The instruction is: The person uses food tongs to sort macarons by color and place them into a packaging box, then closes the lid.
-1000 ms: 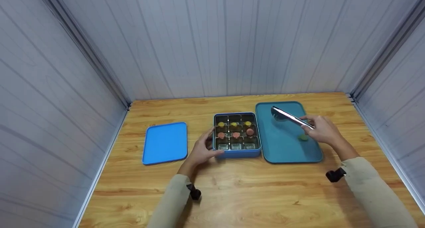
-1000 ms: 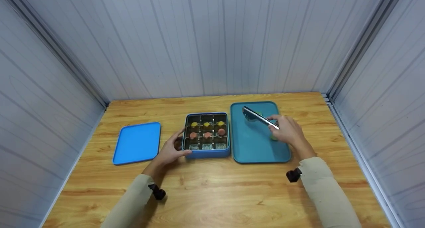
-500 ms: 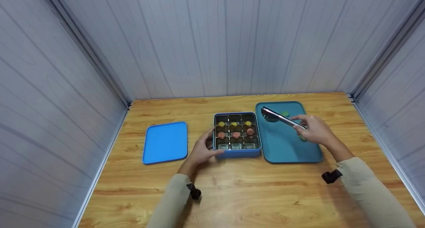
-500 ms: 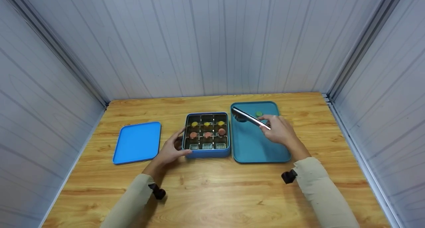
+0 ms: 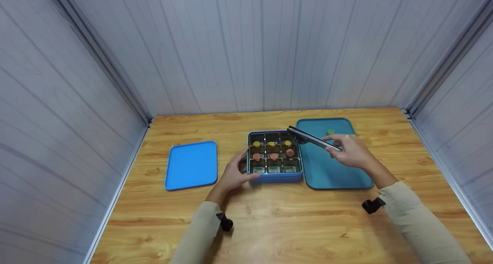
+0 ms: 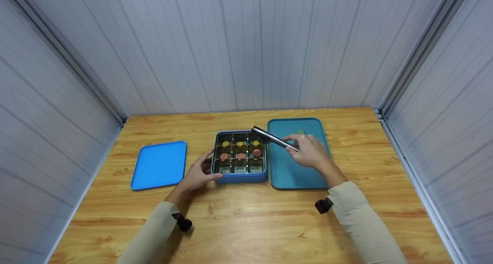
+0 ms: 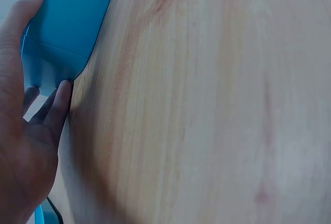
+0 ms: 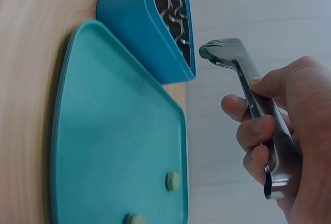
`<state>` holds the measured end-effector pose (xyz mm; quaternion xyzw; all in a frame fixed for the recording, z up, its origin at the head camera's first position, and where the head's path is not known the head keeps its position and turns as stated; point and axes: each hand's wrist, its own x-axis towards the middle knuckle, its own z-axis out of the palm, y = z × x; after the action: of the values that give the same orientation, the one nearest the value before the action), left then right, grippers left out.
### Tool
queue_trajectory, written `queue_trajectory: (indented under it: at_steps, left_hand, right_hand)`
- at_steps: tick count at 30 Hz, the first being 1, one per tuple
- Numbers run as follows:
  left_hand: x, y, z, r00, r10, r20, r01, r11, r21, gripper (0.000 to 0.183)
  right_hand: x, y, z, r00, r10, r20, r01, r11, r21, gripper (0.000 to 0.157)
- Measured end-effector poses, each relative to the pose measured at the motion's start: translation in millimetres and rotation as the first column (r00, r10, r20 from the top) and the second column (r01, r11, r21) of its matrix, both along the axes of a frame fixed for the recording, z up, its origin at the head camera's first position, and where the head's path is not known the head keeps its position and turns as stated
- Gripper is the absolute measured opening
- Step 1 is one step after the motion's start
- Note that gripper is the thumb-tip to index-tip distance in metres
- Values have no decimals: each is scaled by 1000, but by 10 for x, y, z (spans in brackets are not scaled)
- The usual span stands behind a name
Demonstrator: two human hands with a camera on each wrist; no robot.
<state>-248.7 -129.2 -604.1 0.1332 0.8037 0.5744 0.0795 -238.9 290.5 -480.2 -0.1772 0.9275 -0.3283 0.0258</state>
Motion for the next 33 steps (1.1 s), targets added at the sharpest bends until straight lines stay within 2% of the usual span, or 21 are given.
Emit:
queue_trajectory:
  at_steps: [11,24,33]
  left_hand:
    - [21,7,26,1000,0,3,0,1000,1,111]
    - [2,-2,-4,1000,-14,-6,14,1000,22,112]
    - [-6,-16,-10,1000,-15,-6,15,1000,-7,113]
  right_hand:
    - [22,-286,-31,998,59,-20,-60,998,-20,32]
    - [52,-598,-48,991,129,17,-128,991,-41,34]
    - [103,-782,-76,984,174,-30,-175,985,-11,34]
